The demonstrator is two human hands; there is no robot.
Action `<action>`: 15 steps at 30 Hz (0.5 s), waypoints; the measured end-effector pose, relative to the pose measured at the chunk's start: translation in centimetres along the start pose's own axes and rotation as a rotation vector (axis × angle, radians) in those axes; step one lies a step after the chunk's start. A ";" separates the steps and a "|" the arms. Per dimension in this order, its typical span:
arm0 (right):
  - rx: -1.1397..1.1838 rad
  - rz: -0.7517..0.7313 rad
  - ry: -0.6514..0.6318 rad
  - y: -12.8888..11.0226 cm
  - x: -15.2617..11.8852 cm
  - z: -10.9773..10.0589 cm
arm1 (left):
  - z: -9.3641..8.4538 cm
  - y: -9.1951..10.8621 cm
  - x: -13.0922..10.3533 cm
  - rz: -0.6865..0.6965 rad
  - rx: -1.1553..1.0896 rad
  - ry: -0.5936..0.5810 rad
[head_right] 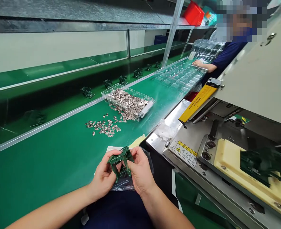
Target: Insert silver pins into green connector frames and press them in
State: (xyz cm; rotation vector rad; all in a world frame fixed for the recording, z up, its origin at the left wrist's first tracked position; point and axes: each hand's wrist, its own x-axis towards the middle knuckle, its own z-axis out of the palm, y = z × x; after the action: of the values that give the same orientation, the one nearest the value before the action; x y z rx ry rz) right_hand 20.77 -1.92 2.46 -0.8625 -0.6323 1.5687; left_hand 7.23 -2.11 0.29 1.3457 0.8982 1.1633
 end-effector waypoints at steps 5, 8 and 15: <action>-0.468 -0.216 -0.129 -2.7 -1.7 -4.3 | 1.5 1.4 1.1 -0.069 0.128 -0.093; -0.858 -0.475 -0.175 -6.0 -4.1 -6.7 | 3.5 3.0 2.6 -0.053 0.229 -0.348; -0.866 -0.879 0.461 -13.5 -13.5 -14.0 | 13.5 7.3 9.8 0.196 0.289 -0.935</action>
State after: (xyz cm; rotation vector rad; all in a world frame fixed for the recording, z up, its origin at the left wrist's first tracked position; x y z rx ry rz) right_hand 40.69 -13.69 7.51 -1.2744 -1.1627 0.2395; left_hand 21.77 3.08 9.82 1.9843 0.2470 0.4186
